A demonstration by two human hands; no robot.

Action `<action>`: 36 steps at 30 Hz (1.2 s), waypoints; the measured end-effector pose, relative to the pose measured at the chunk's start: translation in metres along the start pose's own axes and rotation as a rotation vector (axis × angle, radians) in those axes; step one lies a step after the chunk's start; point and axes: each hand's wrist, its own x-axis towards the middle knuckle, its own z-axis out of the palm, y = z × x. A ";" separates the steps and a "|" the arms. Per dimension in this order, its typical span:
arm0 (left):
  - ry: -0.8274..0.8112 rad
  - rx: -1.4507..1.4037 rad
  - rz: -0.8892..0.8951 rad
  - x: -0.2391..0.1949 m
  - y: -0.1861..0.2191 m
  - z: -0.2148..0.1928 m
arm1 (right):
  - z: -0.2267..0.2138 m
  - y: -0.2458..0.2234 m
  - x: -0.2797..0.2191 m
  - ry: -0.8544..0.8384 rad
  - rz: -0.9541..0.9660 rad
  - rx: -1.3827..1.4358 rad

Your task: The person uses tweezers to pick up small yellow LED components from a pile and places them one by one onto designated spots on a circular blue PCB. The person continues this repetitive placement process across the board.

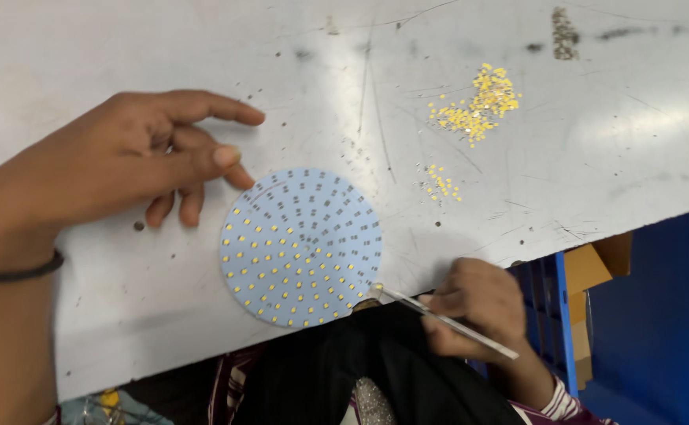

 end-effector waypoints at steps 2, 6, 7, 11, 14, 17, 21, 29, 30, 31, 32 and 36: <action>0.027 0.032 -0.030 -0.001 0.002 0.002 | 0.009 -0.003 0.002 0.018 -0.042 -0.037; 0.042 0.031 -0.035 -0.002 0.009 0.004 | 0.014 -0.004 0.003 0.038 -0.073 -0.085; 0.037 0.024 -0.025 -0.002 0.011 0.005 | 0.014 -0.004 0.003 0.038 -0.067 -0.086; 0.043 0.034 -0.024 -0.002 0.016 0.006 | 0.014 -0.004 0.003 0.030 -0.044 -0.106; 0.057 0.059 -0.047 -0.001 0.013 0.006 | 0.013 -0.005 0.004 0.012 -0.031 -0.123; 0.067 0.077 -0.061 -0.001 0.008 0.005 | 0.014 -0.006 0.004 0.007 -0.029 -0.118; 0.041 0.062 -0.103 0.002 0.006 0.004 | 0.001 -0.003 0.001 0.051 0.015 0.009; 0.069 0.049 -0.435 0.011 -0.006 0.003 | -0.050 0.032 -0.007 0.269 0.488 -0.147; 0.085 0.045 -0.451 0.012 -0.009 0.003 | -0.051 0.034 -0.008 0.240 0.475 -0.100; 0.089 0.055 -0.478 0.013 -0.012 0.004 | -0.050 0.035 -0.008 0.230 0.449 -0.126; 0.092 0.064 -0.505 0.015 -0.014 0.004 | -0.049 0.036 -0.009 0.220 0.422 -0.152; 0.072 0.124 -0.583 0.016 -0.020 0.003 | -0.049 0.038 -0.006 0.194 0.376 -0.196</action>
